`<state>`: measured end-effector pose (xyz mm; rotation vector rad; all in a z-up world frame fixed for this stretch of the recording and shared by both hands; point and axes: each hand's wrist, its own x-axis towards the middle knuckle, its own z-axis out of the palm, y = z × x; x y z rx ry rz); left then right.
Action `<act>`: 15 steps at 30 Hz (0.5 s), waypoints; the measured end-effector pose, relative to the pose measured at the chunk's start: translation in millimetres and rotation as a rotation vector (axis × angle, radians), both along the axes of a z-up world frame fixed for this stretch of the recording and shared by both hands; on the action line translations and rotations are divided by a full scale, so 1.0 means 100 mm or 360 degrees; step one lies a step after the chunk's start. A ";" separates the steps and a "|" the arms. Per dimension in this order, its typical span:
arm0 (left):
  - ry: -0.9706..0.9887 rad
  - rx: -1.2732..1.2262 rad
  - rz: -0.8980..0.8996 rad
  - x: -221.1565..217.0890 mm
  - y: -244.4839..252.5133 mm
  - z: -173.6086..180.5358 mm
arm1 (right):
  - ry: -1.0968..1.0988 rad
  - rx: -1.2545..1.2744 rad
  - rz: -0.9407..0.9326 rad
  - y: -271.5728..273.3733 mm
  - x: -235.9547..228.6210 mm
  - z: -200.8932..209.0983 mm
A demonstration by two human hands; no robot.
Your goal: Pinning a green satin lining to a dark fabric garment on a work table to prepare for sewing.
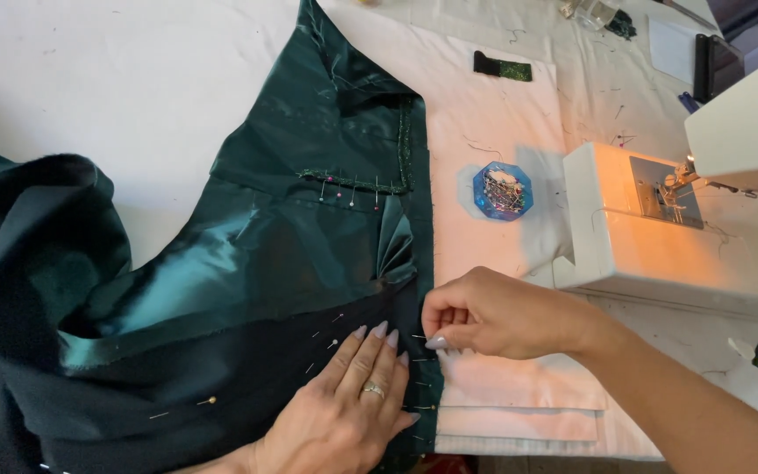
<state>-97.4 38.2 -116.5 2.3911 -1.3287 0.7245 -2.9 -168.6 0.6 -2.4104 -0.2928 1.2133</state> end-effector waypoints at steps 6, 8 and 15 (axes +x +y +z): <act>0.0055 -0.0008 -0.0021 0.00 0.00 -0.03 | -0.0059 0.0111 -0.0038 -0.03 -0.03 -0.05; 0.0031 -0.0015 -0.0023 0.00 0.01 -0.02 | -0.0052 0.0093 -0.0107 0.02 -0.05 -0.03; -0.0129 0.0059 0.0047 0.02 0.01 0.03 | -0.0114 0.0297 -0.0322 -0.01 -0.10 -0.11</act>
